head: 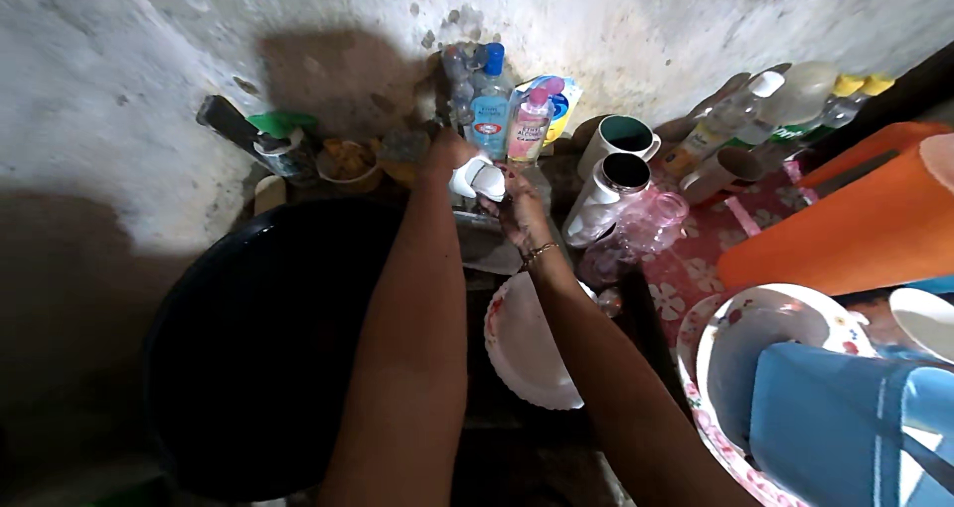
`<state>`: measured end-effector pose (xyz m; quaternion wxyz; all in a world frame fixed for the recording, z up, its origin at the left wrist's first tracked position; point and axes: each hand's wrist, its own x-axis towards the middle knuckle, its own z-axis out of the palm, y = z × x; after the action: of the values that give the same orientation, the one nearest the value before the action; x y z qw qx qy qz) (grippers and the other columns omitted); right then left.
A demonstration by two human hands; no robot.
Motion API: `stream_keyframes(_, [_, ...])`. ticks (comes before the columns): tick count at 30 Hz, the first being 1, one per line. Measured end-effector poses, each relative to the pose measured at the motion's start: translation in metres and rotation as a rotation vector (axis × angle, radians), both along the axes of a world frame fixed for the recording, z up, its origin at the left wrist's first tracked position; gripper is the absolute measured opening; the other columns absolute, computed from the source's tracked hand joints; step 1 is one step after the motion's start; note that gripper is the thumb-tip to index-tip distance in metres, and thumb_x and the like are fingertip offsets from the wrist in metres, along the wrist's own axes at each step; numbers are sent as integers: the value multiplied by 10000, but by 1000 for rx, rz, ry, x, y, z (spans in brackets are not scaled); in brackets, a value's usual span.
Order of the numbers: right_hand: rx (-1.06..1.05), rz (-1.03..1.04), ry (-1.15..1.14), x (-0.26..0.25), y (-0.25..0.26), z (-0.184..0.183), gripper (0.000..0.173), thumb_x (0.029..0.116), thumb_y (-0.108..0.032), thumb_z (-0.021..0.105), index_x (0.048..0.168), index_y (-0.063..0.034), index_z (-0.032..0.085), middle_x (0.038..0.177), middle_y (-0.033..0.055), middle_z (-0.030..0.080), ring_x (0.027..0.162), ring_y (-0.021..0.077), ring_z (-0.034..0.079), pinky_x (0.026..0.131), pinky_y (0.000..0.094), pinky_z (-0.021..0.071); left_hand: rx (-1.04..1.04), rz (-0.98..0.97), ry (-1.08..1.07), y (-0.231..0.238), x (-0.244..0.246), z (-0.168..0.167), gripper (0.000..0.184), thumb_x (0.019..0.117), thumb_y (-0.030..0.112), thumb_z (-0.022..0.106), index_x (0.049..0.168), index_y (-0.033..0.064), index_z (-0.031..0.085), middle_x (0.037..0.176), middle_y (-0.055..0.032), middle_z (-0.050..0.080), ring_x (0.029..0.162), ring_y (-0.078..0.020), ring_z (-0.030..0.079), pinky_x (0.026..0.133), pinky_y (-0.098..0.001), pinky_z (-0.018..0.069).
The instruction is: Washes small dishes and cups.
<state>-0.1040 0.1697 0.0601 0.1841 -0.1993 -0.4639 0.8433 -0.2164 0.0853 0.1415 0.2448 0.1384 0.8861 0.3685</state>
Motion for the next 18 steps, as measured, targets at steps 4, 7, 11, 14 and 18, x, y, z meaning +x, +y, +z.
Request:
stream_keyframes(4, [-88, -9, -19, 1, -4, -2, 317, 1125, -189, 373, 1354, -38, 533, 1130, 102, 623, 887, 172, 665, 742, 324, 593, -33, 6, 11, 0, 4, -1, 438, 1064, 222, 536, 1344, -115, 527, 1379, -298, 544, 1286, -398, 535, 1074, -572, 416])
stream_keyframes(7, [-158, -5, -43, -1, -3, -2, 394, 1134, -343, 317, 1357, -90, 522, 1151, 63, 622, 940, 170, 645, 795, 361, 568, 56, 28, -1, -2, 2, -8, 399, 1066, 172, 483, 1348, -108, 522, 1353, -303, 549, 1244, -397, 553, 1048, -570, 441])
stream_keyframes(11, [-229, 104, -109, -4, 0, -9, 484, 1122, -447, 301, 1426, -112, 474, 1214, 89, 610, 1004, 209, 629, 824, 403, 552, 250, 94, -188, -3, 6, -5, 408, 1091, 230, 451, 1414, -18, 473, 1295, -219, 560, 1108, -287, 585, 950, -464, 503])
stream_keyframes(14, [-383, 225, -33, -7, -4, -9, 504, 1109, -485, 291, 1432, -129, 443, 1298, 111, 604, 1149, 252, 621, 952, 465, 535, 308, 111, -247, -6, 5, -5, 374, 1063, 205, 485, 1381, 9, 503, 1247, -199, 576, 1045, -269, 595, 903, -444, 518])
stream_keyframes(18, [-380, 157, -5, -15, 4, -6, 424, 1105, -423, 366, 1390, -134, 491, 1225, 103, 632, 1073, 247, 648, 892, 433, 562, 231, 129, -226, -7, -1, -6, 398, 1071, 276, 491, 1377, 23, 520, 1264, -221, 575, 1073, -322, 598, 901, -514, 520])
